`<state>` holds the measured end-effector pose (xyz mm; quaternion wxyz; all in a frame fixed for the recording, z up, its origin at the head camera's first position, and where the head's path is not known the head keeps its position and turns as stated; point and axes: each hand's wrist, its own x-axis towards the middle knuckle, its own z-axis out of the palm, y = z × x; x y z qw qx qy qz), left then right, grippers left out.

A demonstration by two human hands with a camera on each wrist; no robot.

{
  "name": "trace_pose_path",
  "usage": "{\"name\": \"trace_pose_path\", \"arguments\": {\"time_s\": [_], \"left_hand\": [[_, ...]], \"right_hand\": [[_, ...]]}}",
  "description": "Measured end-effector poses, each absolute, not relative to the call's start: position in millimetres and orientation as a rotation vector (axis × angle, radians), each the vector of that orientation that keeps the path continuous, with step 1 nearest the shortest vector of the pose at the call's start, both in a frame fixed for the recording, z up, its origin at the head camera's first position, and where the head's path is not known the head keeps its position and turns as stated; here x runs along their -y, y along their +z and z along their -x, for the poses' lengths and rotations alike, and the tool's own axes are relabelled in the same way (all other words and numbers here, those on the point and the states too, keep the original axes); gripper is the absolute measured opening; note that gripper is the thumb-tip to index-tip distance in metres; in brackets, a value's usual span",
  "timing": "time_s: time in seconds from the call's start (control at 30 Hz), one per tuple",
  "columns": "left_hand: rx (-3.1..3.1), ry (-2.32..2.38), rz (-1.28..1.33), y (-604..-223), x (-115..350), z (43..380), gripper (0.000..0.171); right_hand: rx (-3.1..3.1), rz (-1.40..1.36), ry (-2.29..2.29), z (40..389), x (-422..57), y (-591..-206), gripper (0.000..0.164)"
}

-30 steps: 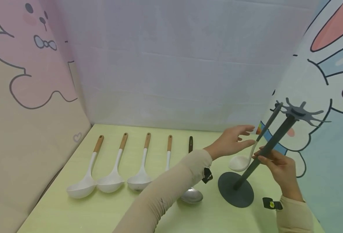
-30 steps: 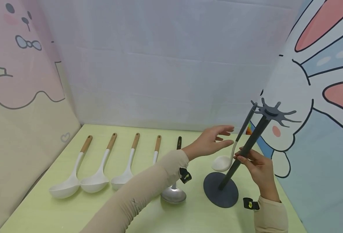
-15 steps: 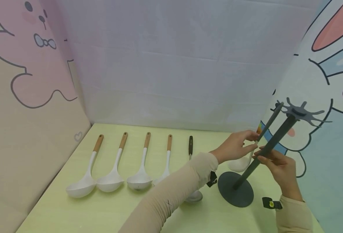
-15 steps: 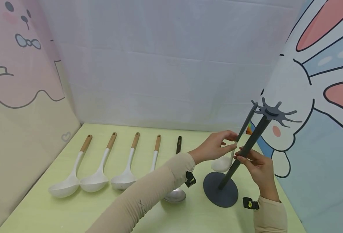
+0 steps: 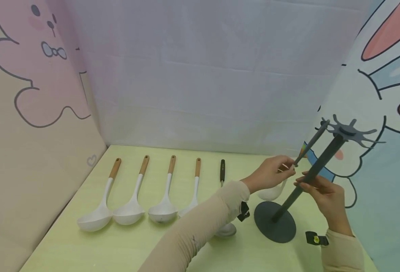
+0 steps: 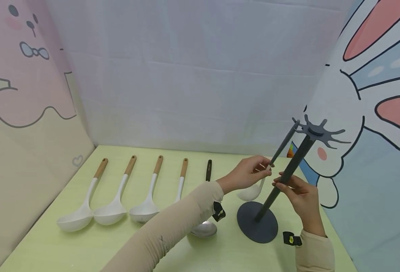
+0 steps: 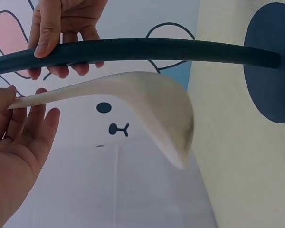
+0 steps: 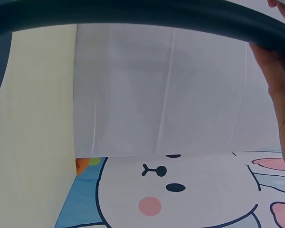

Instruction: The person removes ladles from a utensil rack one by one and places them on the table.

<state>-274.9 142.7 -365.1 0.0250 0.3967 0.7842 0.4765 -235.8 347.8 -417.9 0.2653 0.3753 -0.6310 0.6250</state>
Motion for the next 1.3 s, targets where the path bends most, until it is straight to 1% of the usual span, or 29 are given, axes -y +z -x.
{"name": "trace_pose_path", "arguments": {"time_s": [0.13, 0.37, 0.53, 0.83, 1.03, 1.3], "left_hand": [[-2.359, 1.502, -1.207, -377.2, -133.6, 277.1, 0.025], [-2.189, 1.589, -1.195, -387.5, -122.8, 280.2, 0.026], [-2.136, 1.640, -1.168, -384.8, -120.3, 279.6, 0.025], [-2.155, 1.651, -1.147, -377.1, -116.8, 277.9, 0.025], [-2.189, 1.623, -1.171, -374.8, -114.0, 281.6, 0.025], [-2.224, 1.611, -1.174, -373.6, -106.3, 288.0, 0.025]], "right_hand": [[1.707, -1.000, 1.711, 234.5, -348.0, -418.4, 0.033], [1.800, -0.926, 1.644, 229.7, -346.8, -415.2, 0.032], [1.909, -0.833, 1.555, 226.9, -346.6, -414.1, 0.032], [1.891, -0.862, 1.574, 226.6, -346.7, -414.5, 0.032], [1.907, -0.838, 1.572, 226.9, -348.0, -415.4, 0.030], [1.845, -0.889, 1.657, 227.3, -345.9, -414.9, 0.029]]}}
